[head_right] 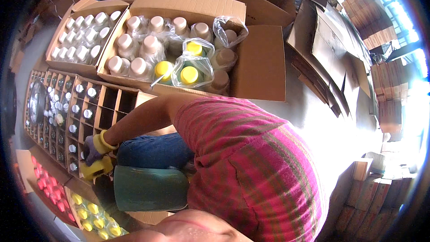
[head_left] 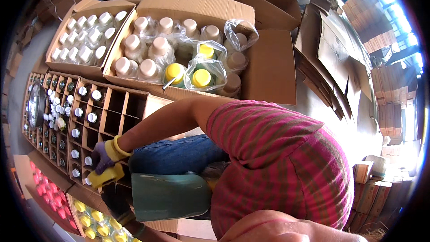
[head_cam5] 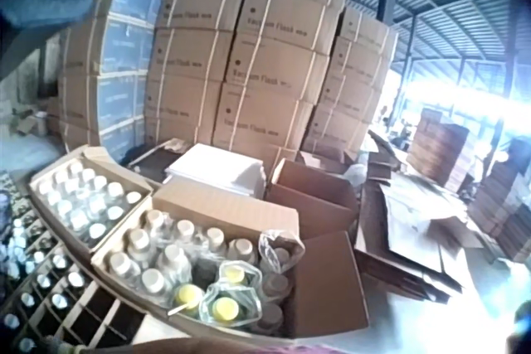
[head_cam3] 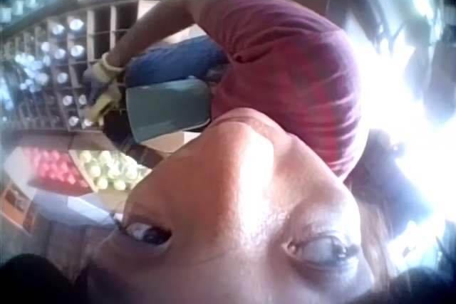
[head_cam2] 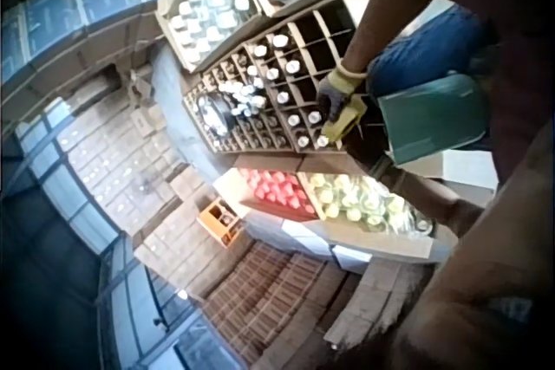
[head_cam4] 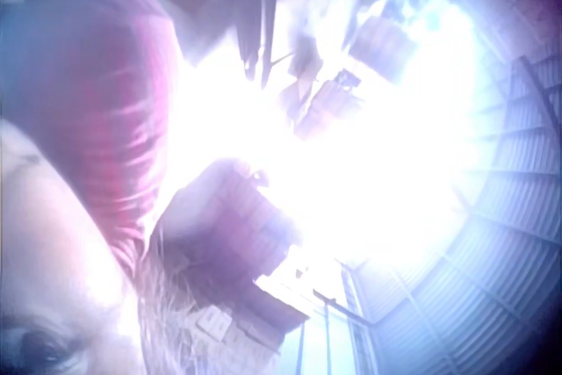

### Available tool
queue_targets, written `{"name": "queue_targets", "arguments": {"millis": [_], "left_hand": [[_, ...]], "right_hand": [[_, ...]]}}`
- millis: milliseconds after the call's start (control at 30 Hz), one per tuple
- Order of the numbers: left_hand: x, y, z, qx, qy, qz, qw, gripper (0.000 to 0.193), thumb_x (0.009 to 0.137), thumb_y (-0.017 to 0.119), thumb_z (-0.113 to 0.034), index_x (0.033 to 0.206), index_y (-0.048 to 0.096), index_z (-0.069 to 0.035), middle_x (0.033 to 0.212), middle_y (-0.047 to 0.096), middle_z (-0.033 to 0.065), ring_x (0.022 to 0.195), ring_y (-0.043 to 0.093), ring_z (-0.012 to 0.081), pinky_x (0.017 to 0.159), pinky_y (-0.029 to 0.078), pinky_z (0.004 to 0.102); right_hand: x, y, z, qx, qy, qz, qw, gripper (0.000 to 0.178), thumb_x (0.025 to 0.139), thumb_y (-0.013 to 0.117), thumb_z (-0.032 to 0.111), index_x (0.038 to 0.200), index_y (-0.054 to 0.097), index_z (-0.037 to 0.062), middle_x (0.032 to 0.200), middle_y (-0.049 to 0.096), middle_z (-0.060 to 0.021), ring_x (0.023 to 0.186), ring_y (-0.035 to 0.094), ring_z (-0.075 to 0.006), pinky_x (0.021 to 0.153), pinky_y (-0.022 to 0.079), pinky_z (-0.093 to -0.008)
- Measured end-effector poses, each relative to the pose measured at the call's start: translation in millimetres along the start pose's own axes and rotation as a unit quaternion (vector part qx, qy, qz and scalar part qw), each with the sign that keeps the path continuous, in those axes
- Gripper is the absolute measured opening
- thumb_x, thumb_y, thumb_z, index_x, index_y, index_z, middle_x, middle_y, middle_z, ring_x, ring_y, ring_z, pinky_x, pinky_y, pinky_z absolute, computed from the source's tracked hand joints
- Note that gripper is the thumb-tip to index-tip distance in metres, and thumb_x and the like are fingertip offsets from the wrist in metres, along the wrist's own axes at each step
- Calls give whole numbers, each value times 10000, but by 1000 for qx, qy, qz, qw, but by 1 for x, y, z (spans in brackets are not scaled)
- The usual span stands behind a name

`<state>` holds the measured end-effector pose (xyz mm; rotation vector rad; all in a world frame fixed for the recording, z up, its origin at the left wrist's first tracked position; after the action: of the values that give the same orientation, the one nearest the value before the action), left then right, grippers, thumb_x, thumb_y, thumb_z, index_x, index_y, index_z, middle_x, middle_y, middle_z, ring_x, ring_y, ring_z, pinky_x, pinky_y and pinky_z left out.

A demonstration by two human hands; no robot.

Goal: The person assembles plastic containers by inserting inner components into the main body and securing the lids. They handle multiple containers, including a yellow-lidded teal container and a beige container, repeatedly opening and closing them to ensure proper fit before placing them into cardboard boxes.

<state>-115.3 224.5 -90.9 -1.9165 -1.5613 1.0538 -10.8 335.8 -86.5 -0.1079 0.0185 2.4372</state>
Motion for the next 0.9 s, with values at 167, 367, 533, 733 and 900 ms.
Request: {"name": "queue_targets", "arguments": {"millis": [167, 367, 533, 733, 900], "left_hand": [[12, -52, -23, -214, 75, -258, 939, 309, 965, 486, -150, 1255, 532, -53, 1218, 589, 101, 1108, 570, 204, 955, 439, 281], [-15, -97, -23, -201, 123, -385, 892, 296, 957, 492, -150, 1220, 562, -36, 1181, 619, 98, 1073, 597, 197, 922, 467, 288], [-62, -98, -8, -147, 121, -431, 882, 288, 950, 497, -151, 1191, 588, -22, 1150, 644, 96, 1044, 619, 191, 895, 490, 293], [-83, -104, -24, -140, 142, -418, 886, 304, 948, 511, -165, 1204, 582, -17, 1162, 641, 94, 1055, 612, 191, 897, 496, 300], [-99, -94, -44, -275, 146, -336, 889, 377, 956, 534, -200, 1294, 516, -34, 1253, 584, 93, 1141, 551, 202, 956, 463, 304]], "right_hand": [[4, 68, 60, -123, -265, 62, 954, 278, 722, 798, 299, 919, 711, 123, 964, 683, -77, 922, 633, -263, 795, 511, -373], [-46, 49, 134, -131, -434, -62, 889, 305, 699, 791, 318, 918, 707, 124, 940, 656, -96, 926, 595, -293, 816, 475, -414], [-35, 32, 114, 103, -197, -119, 968, 476, 646, 795, 312, 1048, 671, 90, 964, 658, -116, 938, 606, -304, 793, 494, -406], [-96, 23, 203, -188, -539, -170, 803, 674, 639, 795, 474, 1200, 609, 150, 1299, 458, -232, 1144, 481, -409, 966, 403, -483], [-62, 30, 191, -56, -349, 73, 933, 870, 707, 738, 597, 1374, 461, 112, 1335, 458, -266, 1194, 509, -385, 981, 436, -407]]}}
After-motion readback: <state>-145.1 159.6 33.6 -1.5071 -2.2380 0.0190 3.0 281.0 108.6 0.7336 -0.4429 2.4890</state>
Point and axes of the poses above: each hand's wrist, its own x-axis towards the middle knuckle, its own y-axis out of the palm, z = x × y, the point moved 10 cm from there along x, towards the middle knuckle
